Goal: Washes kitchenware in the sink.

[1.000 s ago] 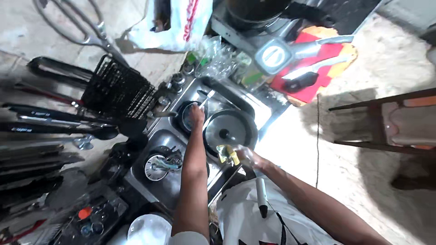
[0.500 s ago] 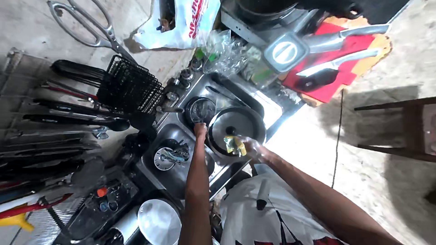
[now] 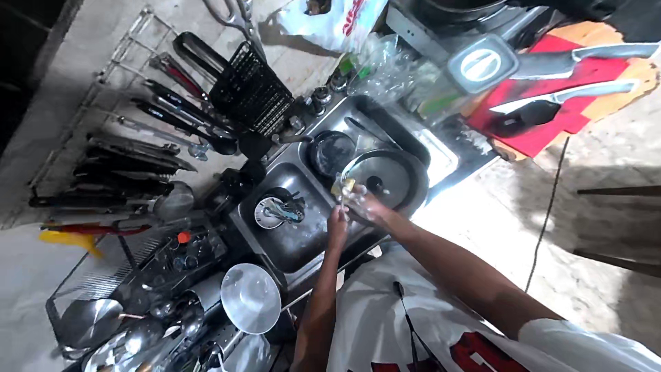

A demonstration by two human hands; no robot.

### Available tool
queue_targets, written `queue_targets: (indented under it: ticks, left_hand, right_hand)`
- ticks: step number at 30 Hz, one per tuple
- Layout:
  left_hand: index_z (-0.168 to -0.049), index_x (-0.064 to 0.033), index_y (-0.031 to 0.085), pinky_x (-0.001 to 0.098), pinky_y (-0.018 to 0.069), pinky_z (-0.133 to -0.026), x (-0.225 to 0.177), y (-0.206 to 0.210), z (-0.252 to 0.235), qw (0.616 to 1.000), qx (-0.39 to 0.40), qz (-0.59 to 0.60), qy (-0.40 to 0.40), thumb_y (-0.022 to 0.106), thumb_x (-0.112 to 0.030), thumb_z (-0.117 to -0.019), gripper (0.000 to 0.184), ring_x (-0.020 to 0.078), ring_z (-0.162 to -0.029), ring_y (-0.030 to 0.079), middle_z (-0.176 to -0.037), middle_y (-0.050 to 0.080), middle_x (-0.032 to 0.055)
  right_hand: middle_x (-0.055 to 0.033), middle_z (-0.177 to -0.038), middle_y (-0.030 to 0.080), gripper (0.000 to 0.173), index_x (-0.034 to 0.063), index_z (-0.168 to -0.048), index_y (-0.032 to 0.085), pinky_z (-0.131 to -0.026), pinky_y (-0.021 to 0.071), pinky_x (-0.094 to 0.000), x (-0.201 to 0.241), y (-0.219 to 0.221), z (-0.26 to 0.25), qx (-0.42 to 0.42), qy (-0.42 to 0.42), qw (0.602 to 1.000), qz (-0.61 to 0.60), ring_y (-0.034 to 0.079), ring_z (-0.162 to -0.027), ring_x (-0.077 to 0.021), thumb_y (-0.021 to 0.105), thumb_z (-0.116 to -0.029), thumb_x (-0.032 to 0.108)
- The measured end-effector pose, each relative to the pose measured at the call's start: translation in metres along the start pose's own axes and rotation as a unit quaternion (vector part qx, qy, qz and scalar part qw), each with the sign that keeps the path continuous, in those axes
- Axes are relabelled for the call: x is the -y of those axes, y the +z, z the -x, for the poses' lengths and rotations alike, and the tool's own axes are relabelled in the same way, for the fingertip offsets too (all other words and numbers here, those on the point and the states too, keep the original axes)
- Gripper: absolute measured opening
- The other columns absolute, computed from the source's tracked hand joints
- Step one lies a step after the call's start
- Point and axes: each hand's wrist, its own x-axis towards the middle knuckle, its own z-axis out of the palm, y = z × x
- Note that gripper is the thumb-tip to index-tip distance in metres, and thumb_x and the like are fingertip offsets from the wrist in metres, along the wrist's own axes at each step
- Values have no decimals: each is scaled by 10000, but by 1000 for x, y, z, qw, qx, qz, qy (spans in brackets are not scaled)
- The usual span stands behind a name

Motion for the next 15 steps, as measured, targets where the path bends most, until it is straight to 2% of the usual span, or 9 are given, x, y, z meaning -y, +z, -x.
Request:
queue_targets:
  ticks: [2,5,7,8,11,13,15]
  left_hand:
    - [-1260,13,643,455,543,-906,0,-3,17,1000,-13,-25,-7,357,-154,-1098,369,266,-983,670,-1097,697,185]
    - [-1273,-15,636,475,559,-893,-3,-16,40,997,-31,-71,-29,374,-175,-1099,354,282,-970,691,-1074,708,182]
    - [-1304,-23,615,496,568,-880,-6,-25,52,994,-32,-91,-49,390,-175,-1095,343,303,-957,699,-1062,706,193]
    - [-1309,-22,613,508,566,-892,-5,-28,55,994,-35,-91,-55,397,-163,-1088,340,317,-971,702,-1075,709,202]
    - [-1317,-23,602,512,569,-858,5,-34,60,994,-56,-70,-61,396,-162,-1086,339,321,-937,696,-1053,702,200]
    - [-1332,-27,596,497,575,-859,11,-39,63,995,-52,-60,-56,392,-171,-1090,347,303,-938,697,-1074,699,198]
    - [-1329,-38,598,482,575,-826,14,-41,69,996,-40,-61,-49,387,-183,-1093,348,285,-896,689,-1047,695,186]
  right_hand:
    - [-108,-1169,681,402,44,-1382,549,-902,571,-362,2,17,7,-33,8,996,81,667,-1005,-162,637,-1028,215]
    - [-134,-1229,683,499,93,-1437,523,-959,564,-433,3,28,10,-30,14,979,203,679,-1069,-211,634,-1030,358]
    - [-128,-1239,667,456,94,-1437,524,-940,549,-408,2,37,12,-2,33,985,171,655,-1063,-196,608,-1048,317]
    - [-113,-1275,660,436,98,-1448,519,-962,550,-389,-1,38,12,22,45,991,121,650,-1101,-181,575,-1061,290]
    - [-92,-1252,655,385,80,-1419,501,-974,556,-371,-8,42,16,79,70,993,-51,652,-1113,-176,405,-1110,288]
    - [-136,-1362,624,434,48,-1505,430,-1028,555,-391,-19,39,16,84,59,994,-26,653,-1191,-214,469,-1101,202]
    - [-137,-1337,631,434,29,-1475,466,-1006,562,-378,-24,42,18,62,38,997,30,659,-1156,-203,554,-1062,129]
